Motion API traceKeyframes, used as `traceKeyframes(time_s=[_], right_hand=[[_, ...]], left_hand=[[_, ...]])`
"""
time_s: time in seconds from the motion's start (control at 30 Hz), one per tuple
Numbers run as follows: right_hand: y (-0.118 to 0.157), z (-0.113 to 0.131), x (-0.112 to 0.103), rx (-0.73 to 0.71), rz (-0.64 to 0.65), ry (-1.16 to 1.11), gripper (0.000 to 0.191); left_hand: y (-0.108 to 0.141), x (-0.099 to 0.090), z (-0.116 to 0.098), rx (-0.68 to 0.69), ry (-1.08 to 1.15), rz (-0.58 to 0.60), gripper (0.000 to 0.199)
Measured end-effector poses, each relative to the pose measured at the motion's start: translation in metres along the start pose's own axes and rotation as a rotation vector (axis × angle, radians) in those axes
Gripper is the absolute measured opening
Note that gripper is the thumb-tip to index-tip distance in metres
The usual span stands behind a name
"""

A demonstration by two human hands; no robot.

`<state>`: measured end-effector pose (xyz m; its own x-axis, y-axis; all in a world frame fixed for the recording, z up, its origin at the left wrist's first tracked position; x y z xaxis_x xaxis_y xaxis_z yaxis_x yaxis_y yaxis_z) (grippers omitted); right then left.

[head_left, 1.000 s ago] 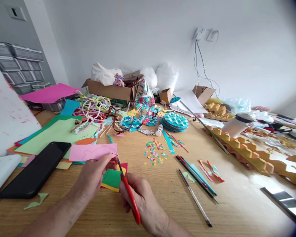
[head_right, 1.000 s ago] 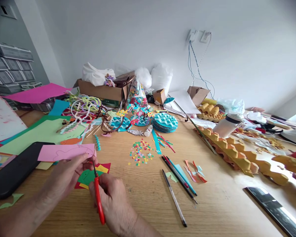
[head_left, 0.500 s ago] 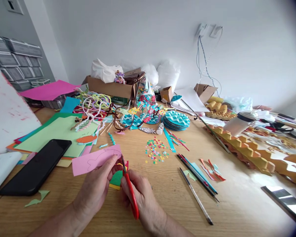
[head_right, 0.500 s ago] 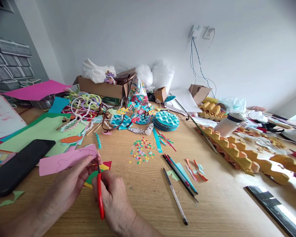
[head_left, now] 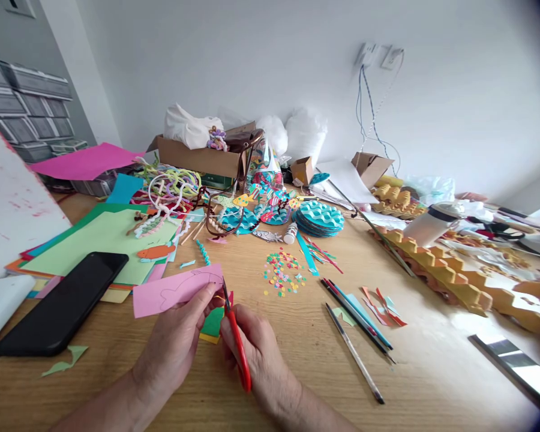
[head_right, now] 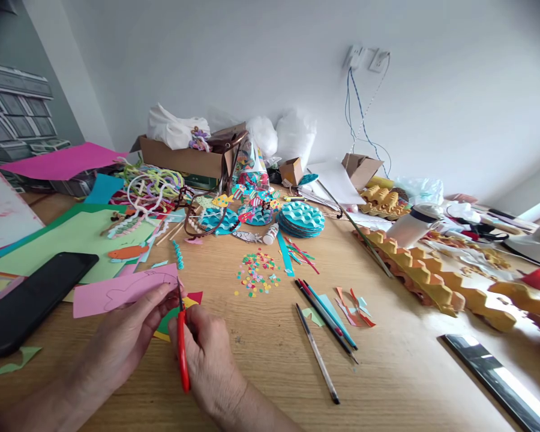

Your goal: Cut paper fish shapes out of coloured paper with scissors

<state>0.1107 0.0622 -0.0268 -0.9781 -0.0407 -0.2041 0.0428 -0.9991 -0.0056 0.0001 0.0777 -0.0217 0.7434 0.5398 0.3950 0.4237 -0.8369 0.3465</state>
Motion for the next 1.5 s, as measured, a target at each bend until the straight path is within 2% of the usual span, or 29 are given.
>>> traceKeyframes(time_s=[0.3, 0.8, 1.5], right_hand=[[-0.002, -0.001, -0.001, -0.045, -0.033, 0.042, 0.031], [0.0, -0.003, -0.001, -0.078, -0.031, 0.068, 0.03], [-0.002, -0.004, -0.002, -0.071, -0.037, 0.066, 0.033]], left_hand=[[0.002, -0.001, 0.001, 0.008, 0.001, 0.018, 0.016], [0.002, -0.001, 0.009, -0.073, 0.002, 0.016, 0.016], [0.004, -0.001, 0.004, -0.035, -0.004, 0.028, 0.015]])
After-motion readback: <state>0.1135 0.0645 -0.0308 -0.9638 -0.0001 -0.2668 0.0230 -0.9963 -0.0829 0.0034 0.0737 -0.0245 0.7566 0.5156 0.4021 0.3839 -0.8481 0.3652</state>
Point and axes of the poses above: each hand's wrist, its own y-axis away from the middle knuckle, its own x-axis out of the palm, z = x × y, the point moved 9 cm from there along -y, towards the middle knuckle, and after that the axes turned 14 degrees about -z, right-handed, at the moved point
